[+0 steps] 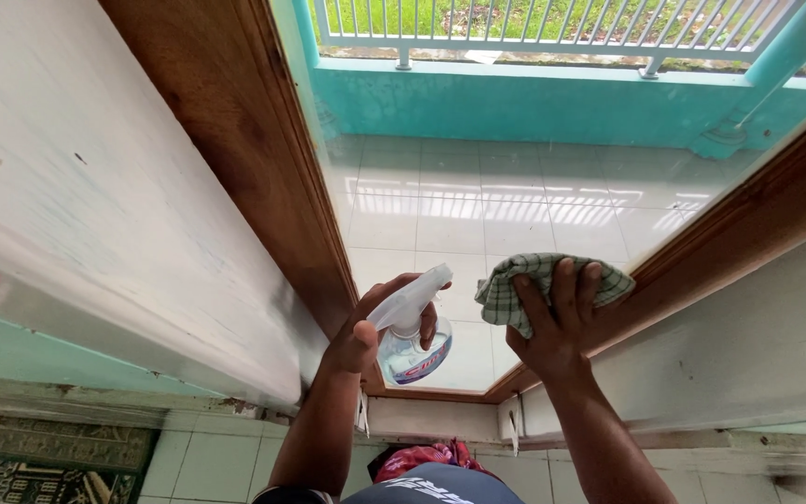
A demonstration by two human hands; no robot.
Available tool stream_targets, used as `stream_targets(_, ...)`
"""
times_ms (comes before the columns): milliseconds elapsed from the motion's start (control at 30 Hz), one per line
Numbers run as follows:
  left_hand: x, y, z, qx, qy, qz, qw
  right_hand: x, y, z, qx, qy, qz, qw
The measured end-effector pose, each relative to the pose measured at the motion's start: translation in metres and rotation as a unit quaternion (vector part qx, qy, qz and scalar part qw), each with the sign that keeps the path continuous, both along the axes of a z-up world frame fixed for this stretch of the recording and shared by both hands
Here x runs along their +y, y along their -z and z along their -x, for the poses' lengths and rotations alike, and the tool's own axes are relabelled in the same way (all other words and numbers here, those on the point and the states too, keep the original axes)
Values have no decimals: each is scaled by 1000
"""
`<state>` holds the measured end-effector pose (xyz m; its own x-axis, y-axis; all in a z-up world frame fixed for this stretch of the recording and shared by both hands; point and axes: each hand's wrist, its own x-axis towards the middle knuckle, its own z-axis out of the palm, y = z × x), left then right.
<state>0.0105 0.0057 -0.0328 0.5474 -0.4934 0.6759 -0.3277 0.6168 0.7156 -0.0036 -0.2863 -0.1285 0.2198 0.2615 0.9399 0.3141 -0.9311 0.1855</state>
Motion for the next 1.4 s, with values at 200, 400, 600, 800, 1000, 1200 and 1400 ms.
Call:
stream_targets(200,4,-5,3,9,-5,-12,1000,8,-57,2,8,-22,-30,999)
stream_targets(400,4,-3,3,19,-5,-15,1000,19,-83,1,-15,-10,-44,999)
stream_targets(600,4,-13,5,8,-18,-31,999,14,-12,-3,25,-21,-48,998)
stream_targets(800,1,-5,4,8,-12,-23,1000,10,20,-2,17,9,-30,999)
stream_targets(1000,6,-14,11,-5,-17,-30,999,28,-45,6,1,-22,-46,999)
stream_targets(1200,3,-10,9,-14,-20,-34,999,26,-34,2,-3,-35,-37,999)
stream_targets(1400,1,-20,10,-13,-24,-39,999,19,31,-2,13,-1,-16,1000)
